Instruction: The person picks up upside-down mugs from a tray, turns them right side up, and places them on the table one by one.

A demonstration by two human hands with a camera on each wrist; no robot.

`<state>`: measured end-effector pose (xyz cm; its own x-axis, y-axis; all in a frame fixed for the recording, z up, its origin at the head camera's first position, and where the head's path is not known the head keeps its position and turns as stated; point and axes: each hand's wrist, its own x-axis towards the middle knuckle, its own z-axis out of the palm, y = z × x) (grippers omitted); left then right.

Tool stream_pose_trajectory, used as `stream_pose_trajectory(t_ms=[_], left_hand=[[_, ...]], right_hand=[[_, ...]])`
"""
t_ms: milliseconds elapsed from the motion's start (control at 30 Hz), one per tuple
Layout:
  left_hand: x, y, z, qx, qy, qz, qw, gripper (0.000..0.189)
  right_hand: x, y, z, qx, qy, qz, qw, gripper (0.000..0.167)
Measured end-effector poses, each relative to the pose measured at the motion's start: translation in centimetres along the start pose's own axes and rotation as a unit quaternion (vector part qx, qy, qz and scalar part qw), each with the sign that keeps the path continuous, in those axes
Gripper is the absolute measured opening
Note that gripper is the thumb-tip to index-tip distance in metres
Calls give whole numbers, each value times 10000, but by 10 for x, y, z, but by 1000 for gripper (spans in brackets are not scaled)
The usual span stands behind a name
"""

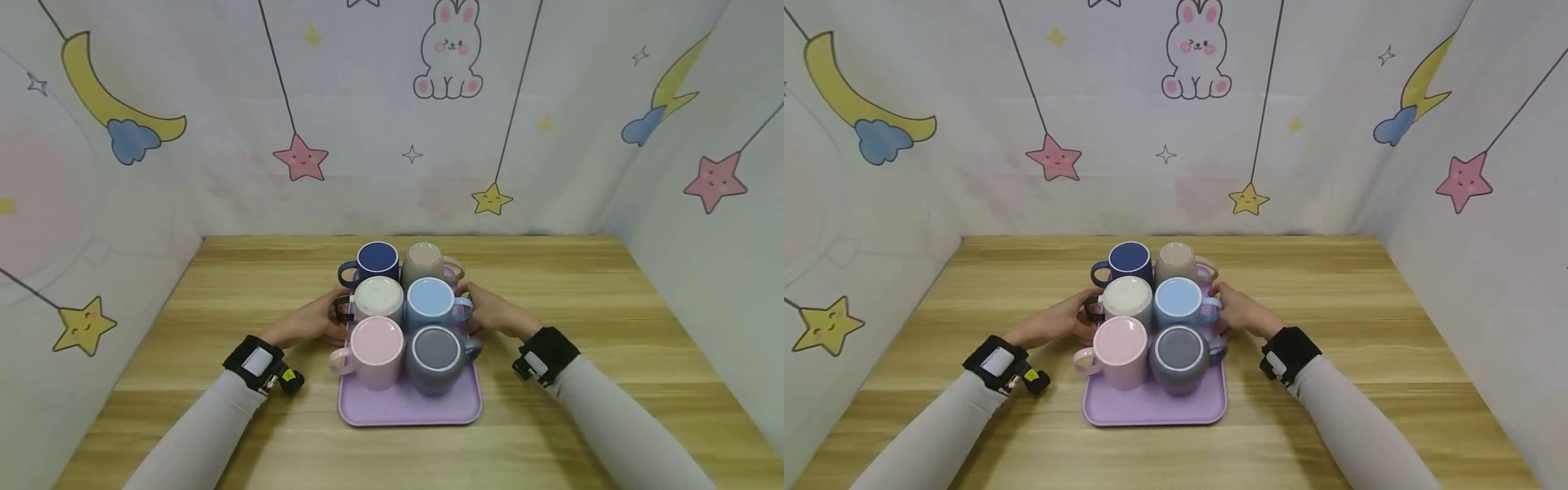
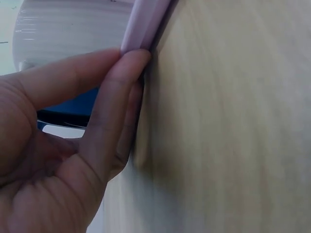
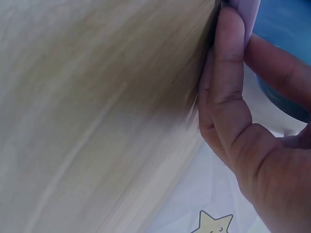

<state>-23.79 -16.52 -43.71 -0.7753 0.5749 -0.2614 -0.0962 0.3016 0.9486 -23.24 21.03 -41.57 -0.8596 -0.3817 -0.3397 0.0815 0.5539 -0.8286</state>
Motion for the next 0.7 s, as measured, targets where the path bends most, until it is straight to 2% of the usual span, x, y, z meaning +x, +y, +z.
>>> stream_pose_trajectory(t_ms=[333, 700], left_hand=[[1, -5, -1, -298, -62, 54, 9995, 99], [2, -5, -2, -482, -12, -146, 9987, 99]], right_hand=[[-1, -1, 2, 90, 149, -56, 9998, 67], [3, 1, 1, 167, 74, -19, 9998, 68]])
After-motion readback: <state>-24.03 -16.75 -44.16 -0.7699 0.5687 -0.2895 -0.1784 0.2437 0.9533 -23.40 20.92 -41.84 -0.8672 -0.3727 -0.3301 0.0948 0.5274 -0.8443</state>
